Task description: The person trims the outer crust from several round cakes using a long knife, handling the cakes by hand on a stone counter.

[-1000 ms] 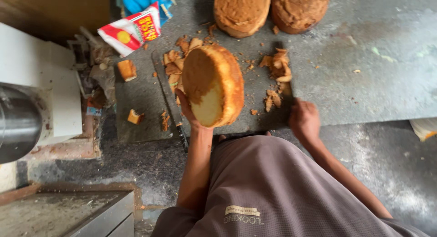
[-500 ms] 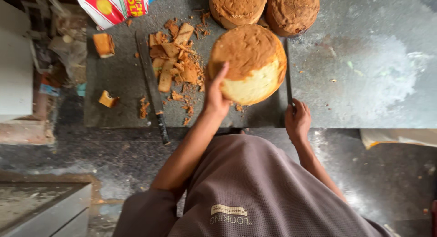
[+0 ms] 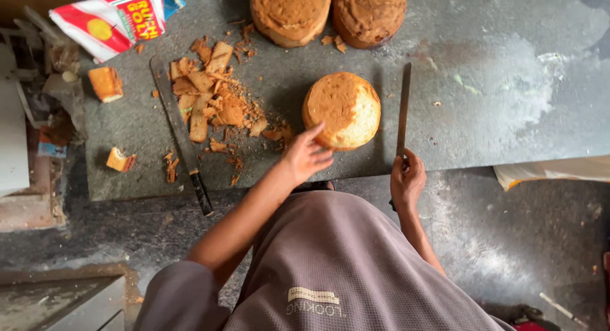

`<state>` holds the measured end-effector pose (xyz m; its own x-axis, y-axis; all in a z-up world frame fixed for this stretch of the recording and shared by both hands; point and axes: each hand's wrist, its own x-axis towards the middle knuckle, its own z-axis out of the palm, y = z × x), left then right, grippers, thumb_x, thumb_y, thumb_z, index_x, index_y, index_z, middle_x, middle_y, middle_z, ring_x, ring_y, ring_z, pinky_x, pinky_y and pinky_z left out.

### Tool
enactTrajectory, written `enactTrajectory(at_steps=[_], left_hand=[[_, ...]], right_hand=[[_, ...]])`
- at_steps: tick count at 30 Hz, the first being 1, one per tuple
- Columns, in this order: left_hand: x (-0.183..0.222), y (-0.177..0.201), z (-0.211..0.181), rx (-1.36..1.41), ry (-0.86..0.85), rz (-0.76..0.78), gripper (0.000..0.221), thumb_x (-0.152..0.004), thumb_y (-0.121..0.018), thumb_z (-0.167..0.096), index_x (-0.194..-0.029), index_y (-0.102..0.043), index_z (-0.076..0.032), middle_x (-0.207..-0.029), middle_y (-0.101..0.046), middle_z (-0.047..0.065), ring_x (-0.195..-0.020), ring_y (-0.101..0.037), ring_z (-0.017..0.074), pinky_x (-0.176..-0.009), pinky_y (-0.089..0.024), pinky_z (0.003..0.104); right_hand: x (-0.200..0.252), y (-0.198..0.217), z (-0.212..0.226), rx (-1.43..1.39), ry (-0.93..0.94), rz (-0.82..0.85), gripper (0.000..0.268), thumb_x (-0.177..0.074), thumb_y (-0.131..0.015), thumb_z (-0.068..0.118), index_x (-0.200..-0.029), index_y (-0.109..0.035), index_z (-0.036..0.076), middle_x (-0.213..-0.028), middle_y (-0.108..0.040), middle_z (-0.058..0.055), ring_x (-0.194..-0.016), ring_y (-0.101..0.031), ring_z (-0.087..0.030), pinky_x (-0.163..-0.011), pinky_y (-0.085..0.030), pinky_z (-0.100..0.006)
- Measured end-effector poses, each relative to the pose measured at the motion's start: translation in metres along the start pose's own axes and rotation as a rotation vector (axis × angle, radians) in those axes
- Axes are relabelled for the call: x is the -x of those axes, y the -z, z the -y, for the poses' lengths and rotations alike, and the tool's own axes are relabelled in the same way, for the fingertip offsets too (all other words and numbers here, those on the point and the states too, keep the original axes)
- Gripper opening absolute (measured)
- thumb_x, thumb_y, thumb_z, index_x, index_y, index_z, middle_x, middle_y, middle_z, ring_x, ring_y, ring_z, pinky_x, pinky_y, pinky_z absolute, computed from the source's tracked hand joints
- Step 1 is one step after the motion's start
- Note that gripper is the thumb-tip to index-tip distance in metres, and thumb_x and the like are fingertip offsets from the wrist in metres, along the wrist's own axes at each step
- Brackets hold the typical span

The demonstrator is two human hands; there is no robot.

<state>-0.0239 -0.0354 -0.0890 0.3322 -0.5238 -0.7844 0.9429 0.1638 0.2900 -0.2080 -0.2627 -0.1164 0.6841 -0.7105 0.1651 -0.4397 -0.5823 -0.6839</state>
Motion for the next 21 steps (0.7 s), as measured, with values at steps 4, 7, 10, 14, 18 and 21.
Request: enactTrajectory(at_steps=[4, 7, 10, 14, 18, 21], left_hand=[[0.027, 0.015, -0.032, -0.617, -0.51, -0.235, 0.108, -0.085, -0.076, -0.058, -0.152, -0.031, 0.014, -0.15, -0.039, 0.042, -0.136, -0.046, 0.0525, -0.107, -0.047, 0.062], [0.016, 0.019, -0.052, -0.701, -0.862, -0.343, 0.108, -0.087, -0.063, -0.068, -0.161, -0.02, -0.002, -0.161, -0.03, 0.028, -0.149, -0.036, 0.0388, -0.118, -0.037, 0.053], [-0.018, -0.008, -0.041, -0.823, -0.913, -0.281, 0.108, -0.09, -0.053, -0.073, -0.163, -0.018, -0.001, -0.167, -0.024, 0.028, -0.154, -0.029, 0.0398, -0.122, -0.026, 0.055], [-0.044, -0.033, -0.012, -1.008, -0.932, -0.307, 0.11, -0.091, -0.051, -0.075, -0.164, -0.013, -0.002, -0.17, -0.015, 0.026, -0.157, -0.018, 0.0382, -0.125, -0.021, 0.052], [-0.039, -0.019, -0.019, -0.828, -0.911, -0.293, 0.103, -0.095, -0.041, -0.077, -0.164, -0.018, -0.003, -0.175, -0.019, 0.019, -0.163, -0.021, 0.0318, -0.129, -0.021, 0.048], [-0.034, -0.007, -0.028, -0.698, -0.927, -0.222, 0.106, -0.094, -0.038, -0.078, -0.164, -0.018, -0.002, -0.171, -0.021, 0.022, -0.159, -0.025, 0.034, -0.128, -0.026, 0.046]], right_hand=[[-0.018, 0.012, 0.012, -0.041, 0.016, -0.021, 0.026, -0.101, -0.064, 0.01, -0.125, -0.066, 0.0, -0.092, -0.066, -0.012, -0.076, -0.062, -0.019, -0.066, -0.051, -0.035], [-0.021, 0.018, 0.023, -0.224, -0.134, 0.034, 0.029, -0.105, -0.06, 0.015, -0.13, -0.059, 0.002, -0.09, -0.064, -0.011, -0.066, -0.061, -0.017, -0.054, -0.049, -0.032], [-0.024, 0.021, 0.032, -0.339, -0.316, 0.152, 0.036, -0.104, -0.055, 0.02, -0.137, -0.052, 0.006, -0.084, -0.064, -0.009, -0.052, -0.058, -0.017, -0.043, -0.044, -0.034], [-0.025, 0.014, 0.038, -0.201, -0.234, 0.3, 0.039, -0.104, -0.058, 0.023, -0.139, -0.056, 0.006, -0.075, -0.067, -0.01, -0.058, -0.061, -0.015, -0.047, -0.046, -0.033], [-0.027, 0.008, 0.031, -0.177, -0.177, 0.355, 0.041, -0.105, -0.06, 0.025, -0.141, -0.056, 0.004, -0.076, -0.069, -0.01, -0.063, -0.065, -0.012, -0.053, -0.05, -0.029], [-0.03, 0.007, 0.024, -0.235, -0.253, 0.335, 0.043, -0.105, -0.06, 0.026, -0.141, -0.055, 0.002, -0.078, -0.068, -0.008, -0.061, -0.061, -0.013, -0.049, -0.047, -0.03]])
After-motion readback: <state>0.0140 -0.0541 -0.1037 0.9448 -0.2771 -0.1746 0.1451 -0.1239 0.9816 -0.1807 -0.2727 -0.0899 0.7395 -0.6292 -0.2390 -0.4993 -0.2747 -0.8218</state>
